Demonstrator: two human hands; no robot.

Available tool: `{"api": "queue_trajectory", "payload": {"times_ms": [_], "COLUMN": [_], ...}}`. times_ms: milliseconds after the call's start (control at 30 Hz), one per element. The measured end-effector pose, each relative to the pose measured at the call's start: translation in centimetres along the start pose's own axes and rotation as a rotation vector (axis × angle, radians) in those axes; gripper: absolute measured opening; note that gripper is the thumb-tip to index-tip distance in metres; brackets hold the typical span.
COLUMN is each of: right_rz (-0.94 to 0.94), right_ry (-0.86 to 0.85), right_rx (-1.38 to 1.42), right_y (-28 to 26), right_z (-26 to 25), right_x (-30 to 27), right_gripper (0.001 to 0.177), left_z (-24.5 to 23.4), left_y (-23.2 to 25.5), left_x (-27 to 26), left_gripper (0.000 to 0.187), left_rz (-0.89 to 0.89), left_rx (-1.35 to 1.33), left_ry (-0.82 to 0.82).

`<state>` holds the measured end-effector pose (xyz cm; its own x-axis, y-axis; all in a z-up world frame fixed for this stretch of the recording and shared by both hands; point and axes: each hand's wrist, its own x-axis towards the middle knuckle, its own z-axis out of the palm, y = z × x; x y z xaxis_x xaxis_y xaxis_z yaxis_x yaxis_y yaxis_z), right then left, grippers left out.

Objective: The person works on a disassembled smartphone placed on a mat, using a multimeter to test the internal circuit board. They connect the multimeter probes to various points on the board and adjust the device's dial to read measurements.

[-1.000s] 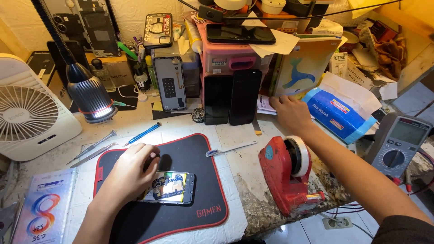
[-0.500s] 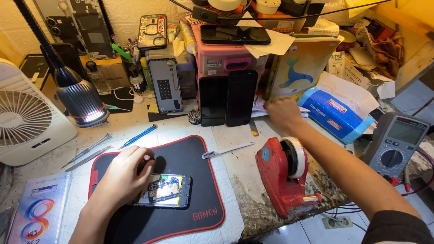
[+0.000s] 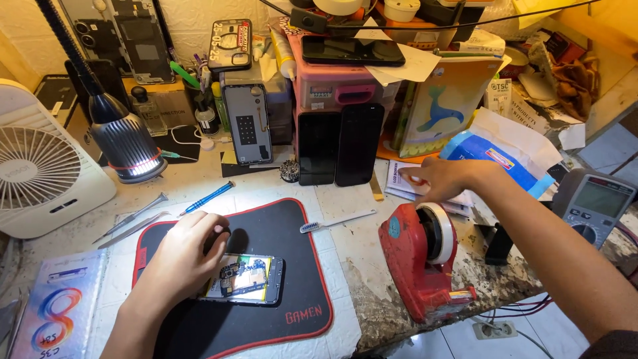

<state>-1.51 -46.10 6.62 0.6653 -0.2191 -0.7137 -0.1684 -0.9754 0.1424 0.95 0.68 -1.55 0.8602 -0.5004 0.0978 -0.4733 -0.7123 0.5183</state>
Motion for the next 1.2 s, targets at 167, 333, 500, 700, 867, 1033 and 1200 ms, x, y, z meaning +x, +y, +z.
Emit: {"api": "queue_trajectory", "payload": {"times_ms": [167,333,500,700,867,1033,1200], "right_rz": [-0.089,-0.099,-0.064,-0.099,-0.281,-0.398,-0.202], "right_ry": [0.413,0.76,1.072,0.993,1.009,0.927,0.788], "right_rx": [-0.015,-0.213,-0.407,-0.291,0.012,0.26,0.657], "right_y": [-0.6,-1.4,-0.2,0.3,2.0,3.9,5.1], "right_z": [-0.6,1.7,2.6,3.2,3.4,2.5,1.5], "right_x": [4.1,11.3,15.8,14.1,12.5,11.8,9.5], "right_gripper": [0.054,0.044,0.022,0.025,0.028,0.026,0.018], "left_z": [0.0,0.0,-0.3,-0.5,-0.5,0.1,0.1], "left_y": [0.0,-0.1,0.2,0.1,0.1,-0.9,-0.5], "left_x": [0.1,0.2,0.0,0.1,-0.1,0.3,0.0], "left_gripper": [0.014,0.018,0.017,0.019,0.019,0.018,0.013], "left_rz": [-0.005,-0.016,0.006,0.021,0.041,0.082,-0.025], "left_rx": [-0.011,0.075,0.056,0.055,0.069,0.098,-0.004], "left_ry": [0.012,0.031,0.021,0.024,0.046,0.063,0.016]}}
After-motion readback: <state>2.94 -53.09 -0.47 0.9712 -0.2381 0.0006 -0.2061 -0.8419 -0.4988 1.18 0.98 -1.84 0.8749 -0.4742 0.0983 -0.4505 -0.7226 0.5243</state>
